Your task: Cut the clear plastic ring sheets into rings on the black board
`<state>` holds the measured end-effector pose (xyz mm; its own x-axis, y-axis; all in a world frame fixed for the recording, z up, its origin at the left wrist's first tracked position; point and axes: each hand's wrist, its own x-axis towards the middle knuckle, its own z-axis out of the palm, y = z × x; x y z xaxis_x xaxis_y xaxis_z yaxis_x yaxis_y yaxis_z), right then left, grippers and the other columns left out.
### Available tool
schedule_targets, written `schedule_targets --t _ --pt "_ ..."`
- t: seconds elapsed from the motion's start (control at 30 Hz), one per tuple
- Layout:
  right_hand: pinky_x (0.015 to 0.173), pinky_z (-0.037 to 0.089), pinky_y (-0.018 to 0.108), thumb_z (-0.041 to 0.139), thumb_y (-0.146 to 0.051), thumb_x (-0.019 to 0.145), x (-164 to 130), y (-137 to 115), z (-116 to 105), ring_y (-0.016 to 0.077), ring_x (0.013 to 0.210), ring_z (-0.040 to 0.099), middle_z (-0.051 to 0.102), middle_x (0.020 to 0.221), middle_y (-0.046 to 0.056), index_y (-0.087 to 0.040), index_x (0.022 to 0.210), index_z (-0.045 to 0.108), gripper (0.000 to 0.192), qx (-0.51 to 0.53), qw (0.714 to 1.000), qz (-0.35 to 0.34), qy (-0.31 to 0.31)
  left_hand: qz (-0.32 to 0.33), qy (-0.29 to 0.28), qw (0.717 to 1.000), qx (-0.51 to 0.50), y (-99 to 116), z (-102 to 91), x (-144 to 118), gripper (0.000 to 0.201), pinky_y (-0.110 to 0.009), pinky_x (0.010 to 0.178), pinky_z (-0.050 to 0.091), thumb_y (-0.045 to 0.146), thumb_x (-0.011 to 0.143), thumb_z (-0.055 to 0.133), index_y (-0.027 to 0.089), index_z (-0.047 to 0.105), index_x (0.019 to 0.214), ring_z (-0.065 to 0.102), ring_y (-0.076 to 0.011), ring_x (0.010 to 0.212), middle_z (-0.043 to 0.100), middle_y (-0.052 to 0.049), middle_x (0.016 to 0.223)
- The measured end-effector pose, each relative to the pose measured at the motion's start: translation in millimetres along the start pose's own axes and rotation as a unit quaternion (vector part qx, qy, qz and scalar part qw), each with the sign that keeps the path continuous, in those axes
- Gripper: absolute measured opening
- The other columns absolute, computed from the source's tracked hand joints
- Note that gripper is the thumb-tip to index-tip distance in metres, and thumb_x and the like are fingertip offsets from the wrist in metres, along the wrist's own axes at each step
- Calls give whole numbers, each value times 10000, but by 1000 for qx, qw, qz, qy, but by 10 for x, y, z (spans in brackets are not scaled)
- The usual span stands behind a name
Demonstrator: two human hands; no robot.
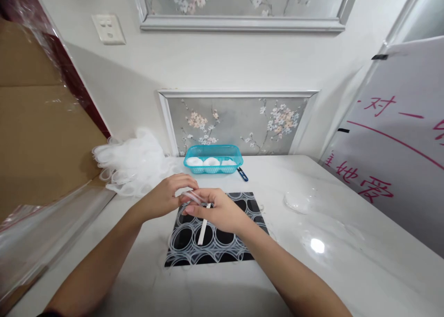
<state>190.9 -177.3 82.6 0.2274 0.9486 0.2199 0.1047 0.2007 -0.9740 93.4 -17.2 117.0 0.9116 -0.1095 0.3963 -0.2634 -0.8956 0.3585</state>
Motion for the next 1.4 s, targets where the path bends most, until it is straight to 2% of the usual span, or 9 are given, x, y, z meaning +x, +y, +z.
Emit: schedule_targets --t 0.2,0.33,0.43,0.53,0.63,0.83,1.1,1.27,1.4 --pt "898 399 451 648 -336 816 -49 -22 146 229 937 586 693 909 34 -268 862 722 111 -220 971 -63 75 -44 131 985 -102 -28 1 23 145 -332 820 458 287 893 555 186 622 813 582 -166 881 638 -35 896" --pt "963 264 611 641 -233 789 -12 75 163 313 1072 500 681 924 56 -282 909 719 152 -288 945 -76 135 -37 156 977 -139 68 -34 -18 175 -338 881 445 349 844 642 203 622 937 570 -178 955 618 -39 978" --pt "1028 266 590 587 -188 799 11 121 74 310 1229 443 615 1188 72 -302 1171 646 394 -233 965 -83 83 -8 107 987 -121 93 -3 -53 574 -413 1012 387 423 708 769 270 534 1209 473 -254 1186 518 -73 1240" --pt "1116 224 530 545 -116 782 -20 67 -75 260 1392 273 435 1433 10 -345 1369 466 636 -146 986 -82 9 11 72 993 -95 57 47 -72 1081 -511 1112 259 492 575 836 353 220 1452 227 -338 1378 249 -96 1491" --pt "1169 119 495 512 -64 784 -109 -80 -193 205 1448 112 349 1485 -64 -385 1412 380 717 -128 988 -84 -34 21 72 992 -103 15 66 -82 1257 -553 1135 184 513 546 842 372 20 1488 81 -366 1420 44 -100 1558" --pt "1169 114 518 455 -35 829 -252 -304 -191 197 1452 40 338 1481 -99 -404 1412 354 696 -157 982 -88 -55 29 71 988 -133 44 62 -104 1293 -574 1140 153 531 544 834 392 -47 1480 61 -367 1425 18 -101 1562" --pt "1148 200 546 429 -37 830 -225 -270 -186 224 1444 126 353 1477 -81 -385 1402 387 671 -152 982 -101 -40 56 105 983 -143 89 113 -112 1198 -549 1138 216 510 555 841 389 74 1467 180 -366 1399 108 -98 1544" --pt "1091 348 508 468 -80 843 -193 -242 -186 242 1386 311 408 1452 -39 -355 1371 454 596 -113 988 -104 -30 50 128 979 -147 127 141 -103 1065 -541 1126 241 507 624 806 351 153 1451 223 -349 1386 155 -118 1528" --pt "1018 430 442 471 -160 901 -179 -225 -153 218 1266 485 477 1407 12 -329 1399 418 529 -90 991 -95 -23 80 202 964 -154 156 160 -62 888 -503 1091 309 473 651 801 307 315 1375 334 -312 1333 344 -127 1422"
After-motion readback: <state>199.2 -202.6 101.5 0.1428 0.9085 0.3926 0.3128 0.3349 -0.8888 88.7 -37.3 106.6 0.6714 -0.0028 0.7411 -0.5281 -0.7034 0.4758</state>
